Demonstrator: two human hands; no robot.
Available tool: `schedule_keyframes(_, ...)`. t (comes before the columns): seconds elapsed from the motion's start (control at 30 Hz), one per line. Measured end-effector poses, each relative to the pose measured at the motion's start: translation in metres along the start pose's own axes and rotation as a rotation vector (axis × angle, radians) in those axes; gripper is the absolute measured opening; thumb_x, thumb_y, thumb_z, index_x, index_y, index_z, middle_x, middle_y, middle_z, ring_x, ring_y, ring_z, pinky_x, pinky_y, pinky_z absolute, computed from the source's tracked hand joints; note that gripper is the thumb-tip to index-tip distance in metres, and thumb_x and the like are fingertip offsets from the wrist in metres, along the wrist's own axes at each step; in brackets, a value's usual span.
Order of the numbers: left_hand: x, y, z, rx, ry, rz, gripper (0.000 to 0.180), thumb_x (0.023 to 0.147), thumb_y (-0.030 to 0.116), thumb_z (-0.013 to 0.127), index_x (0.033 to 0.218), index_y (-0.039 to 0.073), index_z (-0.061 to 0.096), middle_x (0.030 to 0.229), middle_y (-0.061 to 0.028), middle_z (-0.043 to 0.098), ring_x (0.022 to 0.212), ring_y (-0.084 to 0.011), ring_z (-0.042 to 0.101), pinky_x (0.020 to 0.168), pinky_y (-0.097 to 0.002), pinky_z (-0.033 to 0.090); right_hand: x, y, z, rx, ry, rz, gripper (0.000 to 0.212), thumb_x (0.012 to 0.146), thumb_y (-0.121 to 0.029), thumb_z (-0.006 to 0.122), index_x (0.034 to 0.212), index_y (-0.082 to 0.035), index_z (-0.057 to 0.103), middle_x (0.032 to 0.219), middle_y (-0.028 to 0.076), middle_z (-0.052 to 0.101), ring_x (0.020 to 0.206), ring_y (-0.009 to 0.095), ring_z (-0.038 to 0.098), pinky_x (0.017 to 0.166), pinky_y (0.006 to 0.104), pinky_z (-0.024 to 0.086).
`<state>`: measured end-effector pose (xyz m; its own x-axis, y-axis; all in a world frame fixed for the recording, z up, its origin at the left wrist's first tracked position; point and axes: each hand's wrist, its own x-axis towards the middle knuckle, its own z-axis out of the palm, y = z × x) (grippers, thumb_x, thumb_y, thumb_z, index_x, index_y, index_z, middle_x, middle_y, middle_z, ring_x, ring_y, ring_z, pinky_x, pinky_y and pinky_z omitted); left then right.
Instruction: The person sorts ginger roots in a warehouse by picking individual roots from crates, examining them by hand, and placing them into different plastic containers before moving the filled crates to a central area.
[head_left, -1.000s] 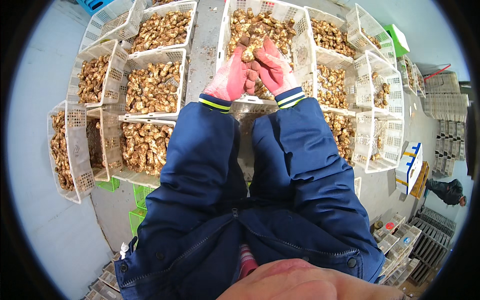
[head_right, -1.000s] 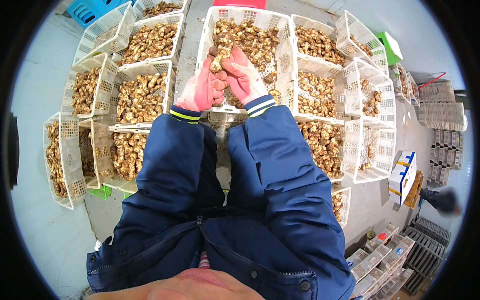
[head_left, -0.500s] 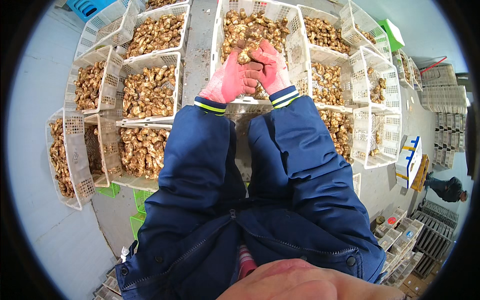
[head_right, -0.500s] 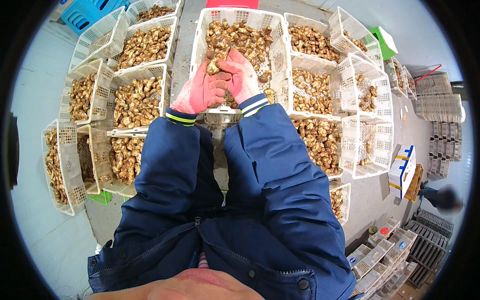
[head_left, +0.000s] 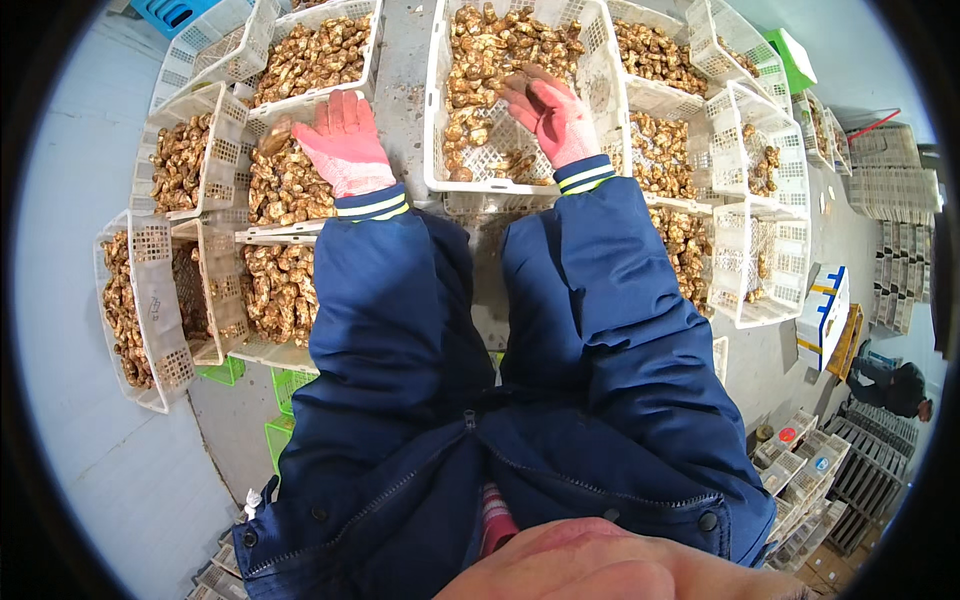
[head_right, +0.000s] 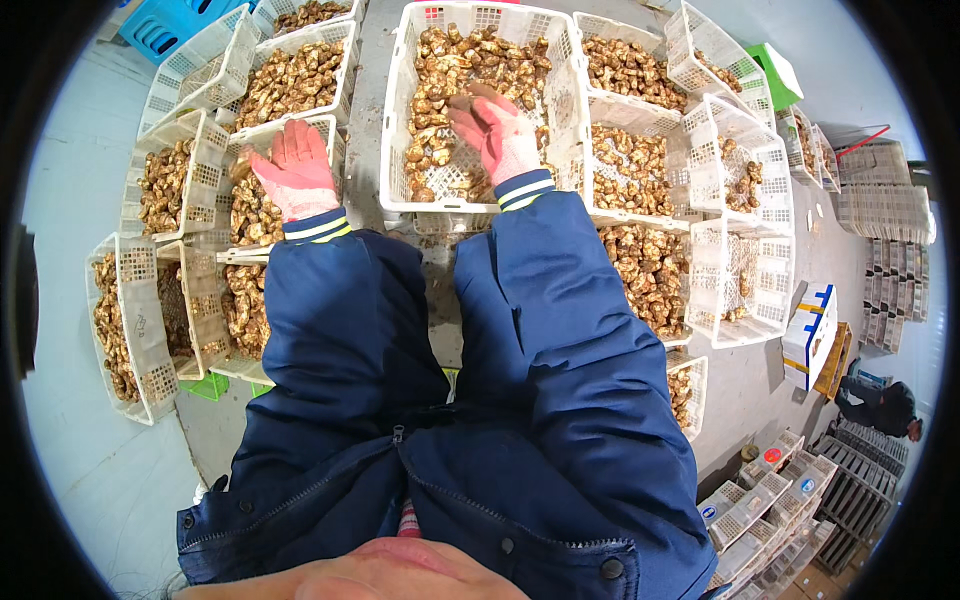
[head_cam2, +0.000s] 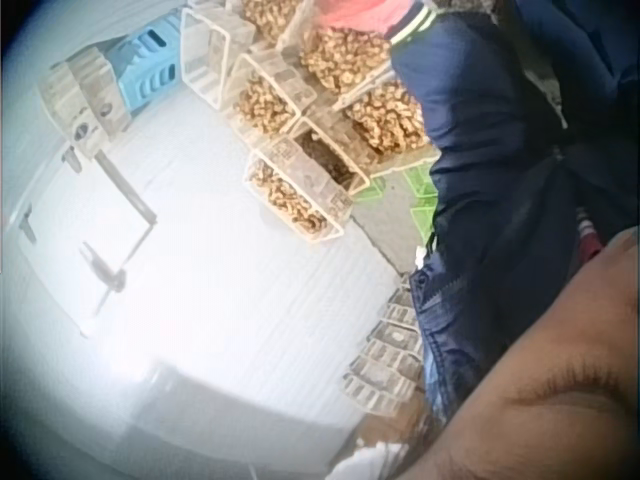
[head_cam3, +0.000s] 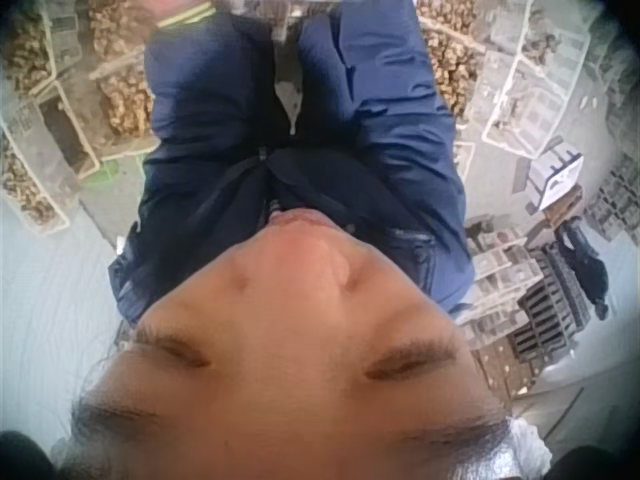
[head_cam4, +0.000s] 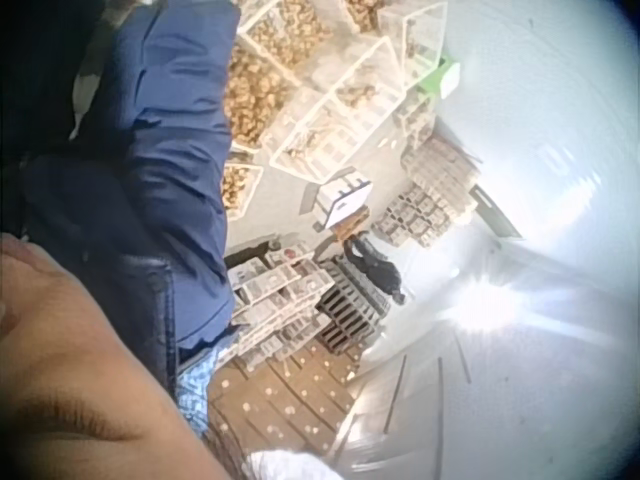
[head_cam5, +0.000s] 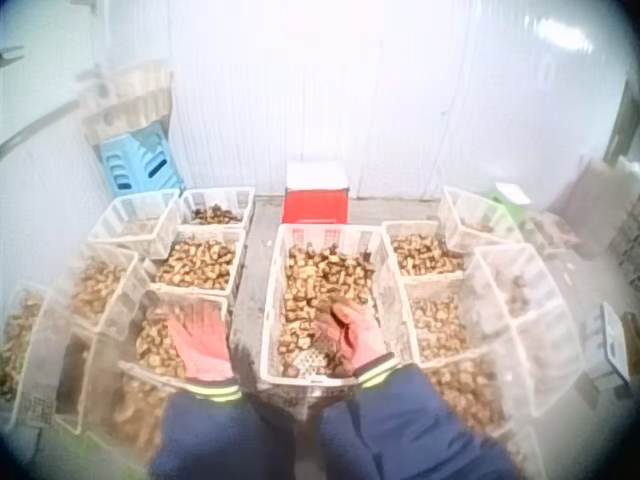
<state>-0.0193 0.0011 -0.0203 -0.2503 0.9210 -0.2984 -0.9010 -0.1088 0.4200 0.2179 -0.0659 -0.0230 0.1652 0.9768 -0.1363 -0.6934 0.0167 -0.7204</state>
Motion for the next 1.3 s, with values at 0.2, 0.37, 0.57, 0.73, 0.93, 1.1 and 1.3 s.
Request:
schedule_keyframes(0.2,-0.017,-0.001,0.013,0.189,-0.194,-0.246,0.049,0.087,0.044,0.046,0.115,0.005,0.049,0.112,-0.0072,0.056,0.101,-0.0207,0.054,0.085,-0.0355,0.046,0.009,-0.005,-0.007,0.069,-0.016,-0.136,0.038,0.089,-0.010,0.043,0.124,0.004,0.037,0.110,0.025,0.051,0.098,0.033,0.056,0.079,0.0345,0.051)
schedule_keyframes(0.37,-0.024,-0.004,0.016,0.167,-0.263,-0.243,0.044,0.088,0.044,0.044,0.109,0.007,0.054,0.103,-0.0044,0.059,0.089,-0.0174,0.056,0.079,-0.0329,0.047,0.036,-0.006,-0.033,-0.079,0.052,-0.064,0.037,0.088,-0.010,0.047,0.122,0.004,0.041,0.110,0.022,0.053,0.094,0.030,0.057,0.072,0.0317,0.051)
schedule_keyframes(0.57,-0.040,-0.025,0.029,0.228,-0.184,-0.269,0.043,0.089,0.043,0.043,0.111,0.007,0.053,0.100,-0.0048,0.059,0.089,-0.0172,0.056,0.077,-0.0314,0.047,0.111,0.024,-0.114,-1.122,0.213,-0.023,0.038,0.075,-0.013,0.060,0.110,0.000,0.055,0.079,0.001,0.058,0.060,0.007,0.050,0.057,0.0192,0.042)
schedule_keyframes(0.73,-0.038,-0.029,0.029,0.194,-0.262,-0.354,0.044,0.090,0.041,0.042,0.113,0.004,0.050,0.098,-0.0067,0.059,0.084,-0.0174,0.057,0.075,-0.0316,0.048,0.127,0.070,-0.088,-2.036,0.038,-0.051,0.056,0.079,-0.034,0.060,0.126,-0.010,0.040,0.099,0.013,0.061,0.094,0.026,0.058,0.078,0.0368,0.046)
schedule_keyframes(0.93,-0.041,-0.041,0.040,0.213,-0.315,-0.436,0.045,0.091,0.040,0.041,0.112,0.002,0.049,0.098,-0.0084,0.058,0.080,-0.0173,0.057,0.072,-0.0307,0.048,0.135,0.065,-0.107,-1.896,0.118,0.060,0.057,0.074,-0.018,0.060,0.127,-0.014,0.041,0.109,0.019,0.056,0.091,0.029,0.058,0.081,0.0381,0.045)
schedule_keyframes(1.1,-0.038,-0.042,0.031,0.220,-0.385,-0.418,0.044,0.090,0.039,0.043,0.114,0.002,0.048,0.100,-0.0087,0.058,0.086,-0.0182,0.056,0.075,-0.0311,0.047,0.088,0.036,-0.096,-0.236,-0.023,0.086,0.062,0.078,0.003,0.048,0.135,-0.003,0.026,0.072,0.001,0.041,0.070,0.010,0.051,0.071,0.0271,0.050)
schedule_keyframes(1.3,-0.014,-0.042,0.015,0.074,-0.544,-0.527,0.042,0.089,0.037,0.045,0.112,0.002,0.051,0.100,-0.0102,0.060,0.087,-0.0212,0.059,0.076,-0.0334,0.050,0.022,0.000,-0.040,-0.130,-0.152,-0.022,0.066,0.081,-0.005,0.053,0.137,-0.004,0.017,0.099,0.014,0.053,0.095,0.023,0.056,0.093,0.0356,0.043)
